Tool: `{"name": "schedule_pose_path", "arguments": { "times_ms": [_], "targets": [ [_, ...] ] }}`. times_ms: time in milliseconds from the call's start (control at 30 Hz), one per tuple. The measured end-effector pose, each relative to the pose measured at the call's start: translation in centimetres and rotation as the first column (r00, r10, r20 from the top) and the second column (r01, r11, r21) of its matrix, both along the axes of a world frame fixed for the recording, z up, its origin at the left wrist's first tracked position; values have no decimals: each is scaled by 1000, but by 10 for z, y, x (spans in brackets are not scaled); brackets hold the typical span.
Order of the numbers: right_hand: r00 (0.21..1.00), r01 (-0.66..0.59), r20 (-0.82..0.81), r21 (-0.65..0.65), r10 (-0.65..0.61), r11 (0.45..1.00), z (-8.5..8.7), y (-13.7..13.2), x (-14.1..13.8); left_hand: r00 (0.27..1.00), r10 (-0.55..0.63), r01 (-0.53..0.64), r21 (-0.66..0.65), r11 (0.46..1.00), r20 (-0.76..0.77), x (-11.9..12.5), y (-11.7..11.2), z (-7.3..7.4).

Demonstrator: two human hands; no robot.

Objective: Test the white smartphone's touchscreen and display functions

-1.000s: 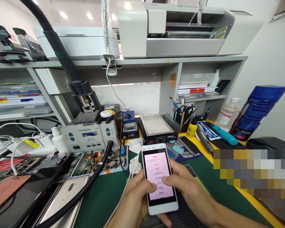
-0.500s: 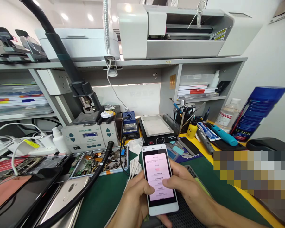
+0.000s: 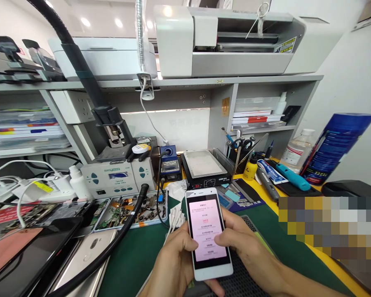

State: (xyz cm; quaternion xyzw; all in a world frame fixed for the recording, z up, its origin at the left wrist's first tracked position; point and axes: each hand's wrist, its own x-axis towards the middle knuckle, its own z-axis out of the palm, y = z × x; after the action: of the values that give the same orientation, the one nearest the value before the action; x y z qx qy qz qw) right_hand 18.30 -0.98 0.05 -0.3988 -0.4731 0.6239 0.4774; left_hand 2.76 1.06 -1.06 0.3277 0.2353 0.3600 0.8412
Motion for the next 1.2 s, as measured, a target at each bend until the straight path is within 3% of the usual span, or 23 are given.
{"name": "schedule_pose_path", "arguments": {
  "times_ms": [267,833,1200],
  "targets": [
    [999,-40,-29,22,41,999,1,0,0,999,-4,3,24,1000,44,-2,1,-7],
    [1000,4,14,63,-5,998,-2,1,3,995,2,3,-53,999,104,-2,1,-9],
    [999,-46,-19,41,47,998,-1,2,3,992,11,-6,-46,999,126,-1,1,-9]
  ]
}}
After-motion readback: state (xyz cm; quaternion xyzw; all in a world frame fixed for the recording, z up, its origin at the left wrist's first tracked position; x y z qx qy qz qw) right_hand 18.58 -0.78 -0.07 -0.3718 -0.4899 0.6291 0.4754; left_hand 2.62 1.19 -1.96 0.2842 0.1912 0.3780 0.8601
